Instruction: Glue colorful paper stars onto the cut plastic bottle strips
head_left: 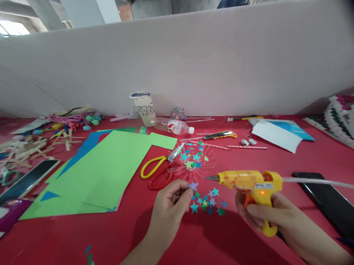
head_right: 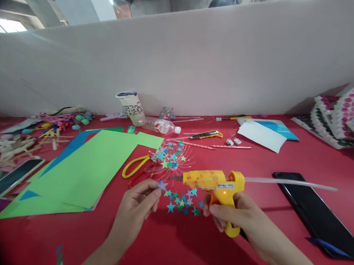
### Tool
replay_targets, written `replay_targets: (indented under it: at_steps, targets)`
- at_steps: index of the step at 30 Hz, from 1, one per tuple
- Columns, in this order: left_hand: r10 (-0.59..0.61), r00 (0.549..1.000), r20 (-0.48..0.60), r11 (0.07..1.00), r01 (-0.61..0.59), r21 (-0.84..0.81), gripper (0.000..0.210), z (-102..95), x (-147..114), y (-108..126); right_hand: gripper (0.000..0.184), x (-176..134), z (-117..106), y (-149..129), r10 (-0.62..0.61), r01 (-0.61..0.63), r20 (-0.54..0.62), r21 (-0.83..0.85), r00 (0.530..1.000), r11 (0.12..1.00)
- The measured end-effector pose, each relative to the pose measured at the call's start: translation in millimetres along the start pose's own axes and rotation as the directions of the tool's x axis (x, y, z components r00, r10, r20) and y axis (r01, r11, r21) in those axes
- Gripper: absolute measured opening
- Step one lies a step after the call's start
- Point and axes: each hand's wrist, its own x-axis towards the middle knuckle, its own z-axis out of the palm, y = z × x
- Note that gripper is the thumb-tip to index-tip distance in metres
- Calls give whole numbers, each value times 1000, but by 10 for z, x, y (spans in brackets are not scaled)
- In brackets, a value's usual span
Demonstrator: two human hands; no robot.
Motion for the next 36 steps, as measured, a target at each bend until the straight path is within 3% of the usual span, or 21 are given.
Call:
replay_targets:
  at_steps: [4,8,11,15,18,25,36]
  targets:
    - [5,1000,-2,1000,-5,8,15,-1,9,-6,36,-51,45,46,-60,56,-43,-88,997,995]
    - [46,999,-5,998,-46,30,15,-8,8,-37,44,-121,46,111,-17,-2,-74,-238,997,971]
    - [79,997,8,995,-79,57,15,-14,-3,-58,44,-167,86,156,-30,-2,-107,-287,994,958]
    - [80,997,17,994,-81,75,14,-10,-25,-75,37,-201,248,135,-67,-4,-261,-262,963,965]
    - [76,997,31,995,-78,69,14,1,-43,-80,33,-200,358,70,-150,74,-291,-258,945,963]
    - [76,996,46,994,-79,69,14,8,-35,-93,29,-180,325,61,-200,96,-277,-348,940,932]
    - [92,995,47,992,-95,81,16,14,-36,-51,32,-151,235,93,-301,229,-97,-442,949,867]
